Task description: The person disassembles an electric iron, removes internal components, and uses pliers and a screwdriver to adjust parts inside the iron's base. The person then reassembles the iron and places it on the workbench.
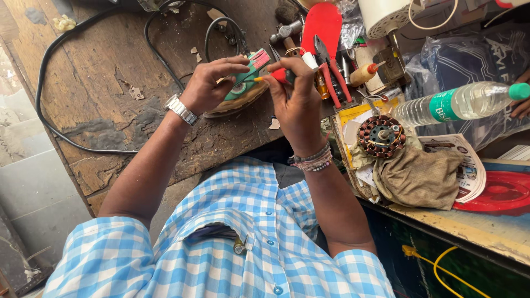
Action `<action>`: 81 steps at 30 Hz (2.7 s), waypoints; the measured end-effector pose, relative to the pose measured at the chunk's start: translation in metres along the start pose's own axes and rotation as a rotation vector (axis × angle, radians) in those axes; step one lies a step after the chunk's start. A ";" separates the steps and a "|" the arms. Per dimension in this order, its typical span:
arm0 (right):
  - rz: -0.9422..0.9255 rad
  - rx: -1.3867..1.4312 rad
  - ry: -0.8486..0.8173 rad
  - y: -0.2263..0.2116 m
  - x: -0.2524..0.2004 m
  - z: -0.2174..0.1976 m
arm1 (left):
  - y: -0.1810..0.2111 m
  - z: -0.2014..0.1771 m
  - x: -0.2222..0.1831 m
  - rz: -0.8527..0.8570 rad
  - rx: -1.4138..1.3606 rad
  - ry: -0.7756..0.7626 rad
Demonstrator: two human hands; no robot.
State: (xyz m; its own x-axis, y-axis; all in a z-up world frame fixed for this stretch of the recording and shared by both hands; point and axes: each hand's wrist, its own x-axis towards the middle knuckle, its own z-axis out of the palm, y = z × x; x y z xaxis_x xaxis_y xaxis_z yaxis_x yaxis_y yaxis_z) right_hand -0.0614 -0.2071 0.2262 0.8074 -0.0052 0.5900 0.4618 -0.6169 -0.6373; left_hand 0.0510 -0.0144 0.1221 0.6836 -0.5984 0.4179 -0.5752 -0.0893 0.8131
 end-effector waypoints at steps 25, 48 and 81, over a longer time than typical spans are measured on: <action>0.013 -0.017 -0.043 0.002 -0.013 -0.005 | 0.008 0.007 -0.003 -0.438 0.067 -0.086; -0.030 -0.148 -0.224 -0.012 0.012 -0.016 | -0.001 0.012 0.008 0.172 0.266 -0.144; 0.006 0.000 -0.286 -0.011 0.028 -0.030 | -0.009 0.015 0.010 0.214 0.241 -0.093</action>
State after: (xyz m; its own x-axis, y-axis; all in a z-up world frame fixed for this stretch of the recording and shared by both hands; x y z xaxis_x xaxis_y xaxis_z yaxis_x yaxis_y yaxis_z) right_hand -0.0547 -0.2244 0.2642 0.8808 0.2139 0.4224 0.4570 -0.6173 -0.6404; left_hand 0.0558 -0.0315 0.1128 0.4988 -0.6927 0.5209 -0.7984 -0.1334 0.5871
